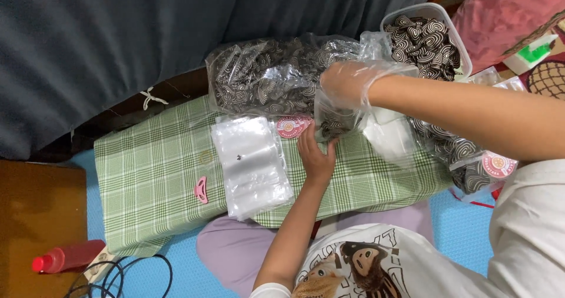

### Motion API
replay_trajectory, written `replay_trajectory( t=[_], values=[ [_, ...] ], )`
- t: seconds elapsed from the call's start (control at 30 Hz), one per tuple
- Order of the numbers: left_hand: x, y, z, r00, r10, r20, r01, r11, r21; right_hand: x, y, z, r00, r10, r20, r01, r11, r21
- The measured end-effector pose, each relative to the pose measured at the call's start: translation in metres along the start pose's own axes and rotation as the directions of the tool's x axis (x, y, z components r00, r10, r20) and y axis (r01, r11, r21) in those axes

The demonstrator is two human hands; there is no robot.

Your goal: Packing individual snacks into small plastic bags and organizing them on a workspace.

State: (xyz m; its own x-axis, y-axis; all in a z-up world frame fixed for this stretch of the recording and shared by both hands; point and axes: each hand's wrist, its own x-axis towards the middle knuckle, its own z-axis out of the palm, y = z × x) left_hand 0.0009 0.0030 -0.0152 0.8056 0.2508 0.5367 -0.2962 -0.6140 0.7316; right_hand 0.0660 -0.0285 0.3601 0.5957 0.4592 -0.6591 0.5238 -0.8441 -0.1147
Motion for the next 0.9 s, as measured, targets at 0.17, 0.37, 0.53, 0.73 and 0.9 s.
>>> replay_trajectory(
  t=[0.17, 0.37, 0.53, 0.73, 0.9],
  values=[
    [0.000, 0.001, 0.001, 1.000, -0.001, -0.028, 0.002, 1.000, 0.019, -0.001, 0.011, 0.001, 0.999, -0.007, 0.044, 0.008, 0.999, -0.036],
    [-0.004, 0.004, 0.002, 0.996, -0.092, -0.009, 0.093, 0.991, 0.101, 0.033, 0.082, 0.016, 0.915, -0.401, 0.033, 0.403, 0.913, -0.070],
    [-0.005, 0.001, 0.006, 0.998, -0.051, -0.033, 0.054, 0.993, 0.104, 0.054, 0.084, 0.041, 0.746, -0.614, 0.258, 0.618, 0.493, -0.613],
    [-0.008, -0.001, 0.006, 0.999, -0.038, -0.001, 0.038, 0.995, 0.094, 0.063, 0.068, 0.057, 0.939, -0.276, 0.202, 0.342, 0.772, -0.536],
    [-0.005, 0.002, 0.003, 0.997, -0.068, 0.030, 0.066, 0.994, 0.088, 0.035, 0.060, 0.040, 0.975, -0.184, 0.126, 0.222, 0.857, -0.466]
  ],
)
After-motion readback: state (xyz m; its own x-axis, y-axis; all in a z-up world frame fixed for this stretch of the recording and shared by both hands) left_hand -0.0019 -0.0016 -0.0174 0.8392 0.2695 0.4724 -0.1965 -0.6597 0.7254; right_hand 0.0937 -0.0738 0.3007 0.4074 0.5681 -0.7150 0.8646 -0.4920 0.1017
